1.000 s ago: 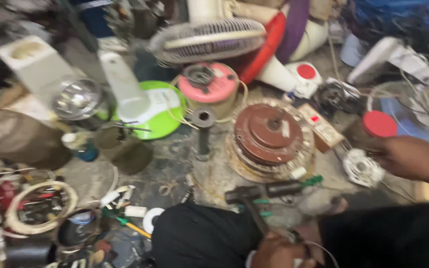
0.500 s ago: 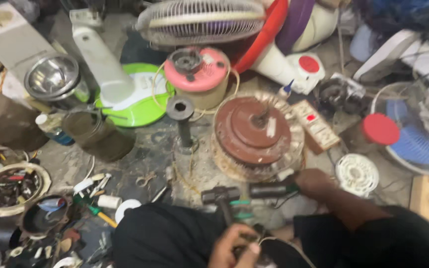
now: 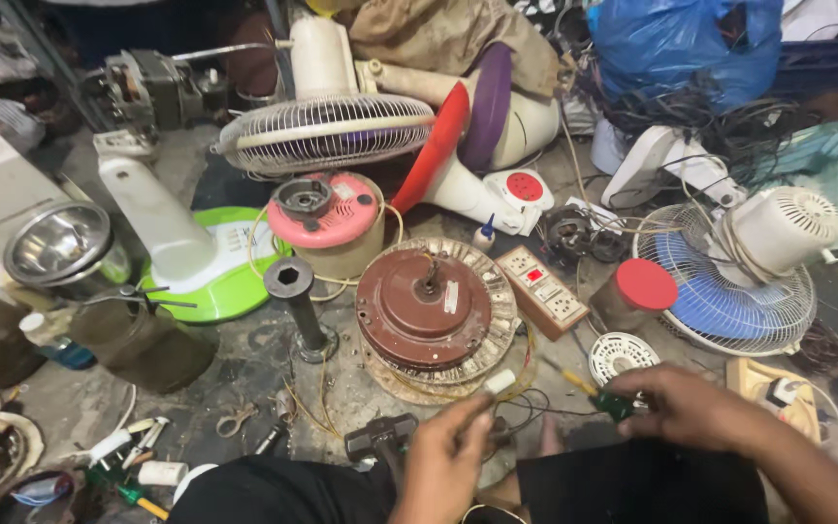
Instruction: The person sits on the floor of a cluttered fan repair workshop and works on a disassembled fan motor. They wipe a fan cover with a cloth, fit the brown motor housing onto the stator, and use a screwdriver to tighten screws around the housing, then handle a phone at the end.
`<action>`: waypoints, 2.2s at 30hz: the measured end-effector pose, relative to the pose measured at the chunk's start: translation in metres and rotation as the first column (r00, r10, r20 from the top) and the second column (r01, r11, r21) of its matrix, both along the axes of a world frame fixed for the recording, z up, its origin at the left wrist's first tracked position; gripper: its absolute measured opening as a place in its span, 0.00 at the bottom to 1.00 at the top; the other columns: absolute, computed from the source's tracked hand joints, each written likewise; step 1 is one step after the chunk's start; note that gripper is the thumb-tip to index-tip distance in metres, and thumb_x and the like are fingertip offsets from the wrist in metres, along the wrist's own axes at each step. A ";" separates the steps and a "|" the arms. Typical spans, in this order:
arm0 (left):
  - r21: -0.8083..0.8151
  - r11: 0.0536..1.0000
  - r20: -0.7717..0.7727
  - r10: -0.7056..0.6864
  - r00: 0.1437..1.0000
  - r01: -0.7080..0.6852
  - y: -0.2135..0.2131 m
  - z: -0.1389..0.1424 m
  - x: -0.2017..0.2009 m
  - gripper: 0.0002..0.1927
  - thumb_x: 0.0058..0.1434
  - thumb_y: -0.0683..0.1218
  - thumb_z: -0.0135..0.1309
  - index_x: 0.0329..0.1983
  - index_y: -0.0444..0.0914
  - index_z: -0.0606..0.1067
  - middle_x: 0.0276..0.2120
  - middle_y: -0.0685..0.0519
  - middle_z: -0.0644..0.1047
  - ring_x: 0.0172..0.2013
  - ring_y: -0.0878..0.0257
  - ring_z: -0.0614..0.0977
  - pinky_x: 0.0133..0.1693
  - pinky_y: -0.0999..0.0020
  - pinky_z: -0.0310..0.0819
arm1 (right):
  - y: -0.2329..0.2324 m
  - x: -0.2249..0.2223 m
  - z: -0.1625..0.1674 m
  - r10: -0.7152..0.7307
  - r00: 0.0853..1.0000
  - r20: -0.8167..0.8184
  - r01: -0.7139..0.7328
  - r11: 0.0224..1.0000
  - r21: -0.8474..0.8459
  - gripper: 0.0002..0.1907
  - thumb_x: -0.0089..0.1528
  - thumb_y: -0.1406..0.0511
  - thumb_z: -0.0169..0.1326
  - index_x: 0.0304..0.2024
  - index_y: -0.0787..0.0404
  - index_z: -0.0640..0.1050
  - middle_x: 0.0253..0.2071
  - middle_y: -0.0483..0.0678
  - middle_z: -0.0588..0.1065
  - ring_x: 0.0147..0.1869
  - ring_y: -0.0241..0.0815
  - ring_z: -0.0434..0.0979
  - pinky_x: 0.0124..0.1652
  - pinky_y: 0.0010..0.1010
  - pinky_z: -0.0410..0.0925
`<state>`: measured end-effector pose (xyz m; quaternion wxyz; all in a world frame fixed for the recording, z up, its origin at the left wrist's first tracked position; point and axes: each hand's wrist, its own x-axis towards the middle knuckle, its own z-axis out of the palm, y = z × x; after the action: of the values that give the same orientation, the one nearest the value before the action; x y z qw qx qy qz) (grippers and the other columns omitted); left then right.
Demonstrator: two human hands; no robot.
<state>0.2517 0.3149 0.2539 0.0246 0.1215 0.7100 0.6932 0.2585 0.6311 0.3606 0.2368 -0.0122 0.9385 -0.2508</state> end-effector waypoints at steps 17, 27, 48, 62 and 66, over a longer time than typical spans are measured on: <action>0.637 0.546 0.370 0.403 0.837 -0.544 -0.079 0.067 -0.067 0.11 0.76 0.46 0.41 0.43 0.37 0.73 0.27 0.50 0.73 0.27 0.59 0.74 0.30 0.64 0.70 | -0.074 0.027 -0.210 0.175 0.739 -0.650 -0.461 0.836 -0.299 0.12 0.64 0.67 0.61 0.51 0.57 0.84 0.44 0.48 0.84 0.69 0.54 0.74 0.67 0.59 0.25; -0.687 0.726 -0.420 -0.351 0.837 -0.040 -0.089 0.084 -0.028 0.22 0.49 0.37 0.56 0.50 0.37 0.78 0.43 0.46 0.81 0.48 0.47 0.78 0.48 0.50 0.68 | -0.107 0.009 -0.116 -0.362 0.920 0.152 0.342 0.546 -0.765 0.24 0.55 0.71 0.66 0.54 0.65 0.77 0.44 0.56 0.84 0.48 0.42 0.84 0.49 0.38 0.75; -0.754 0.655 -0.365 -0.487 0.794 0.055 -0.107 0.108 -0.036 0.24 0.45 0.33 0.52 0.47 0.36 0.79 0.43 0.47 0.81 0.47 0.49 0.78 0.50 0.55 0.68 | -0.114 -0.004 -0.043 0.084 0.920 -0.383 -0.244 0.887 -0.391 0.23 0.54 0.62 0.70 0.52 0.58 0.86 0.47 0.49 0.83 0.53 0.43 0.81 0.52 0.34 0.74; -0.757 0.628 -0.365 -0.637 0.679 0.182 -0.097 0.106 -0.020 0.19 0.59 0.37 0.52 0.55 0.31 0.76 0.40 0.41 0.78 0.47 0.46 0.81 0.51 0.54 0.72 | -0.117 0.007 -0.168 -0.015 0.995 -0.097 -0.025 0.915 -0.402 0.25 0.53 0.57 0.71 0.52 0.54 0.84 0.48 0.45 0.87 0.57 0.37 0.82 0.62 0.42 0.48; -0.637 0.763 -0.676 -0.483 0.556 -0.110 -0.102 0.093 -0.012 0.27 0.57 0.39 0.52 0.63 0.33 0.71 0.51 0.42 0.78 0.53 0.48 0.81 0.53 0.55 0.72 | -0.124 0.021 -0.207 -0.228 0.965 0.131 0.258 0.719 -0.645 0.24 0.52 0.64 0.71 0.51 0.61 0.83 0.44 0.51 0.87 0.57 0.40 0.86 0.67 0.42 0.07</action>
<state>0.2398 0.2130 0.3466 -0.1860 0.4892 0.8049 0.2797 0.2798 0.5069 0.1536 0.2024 0.0339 0.7785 -0.5931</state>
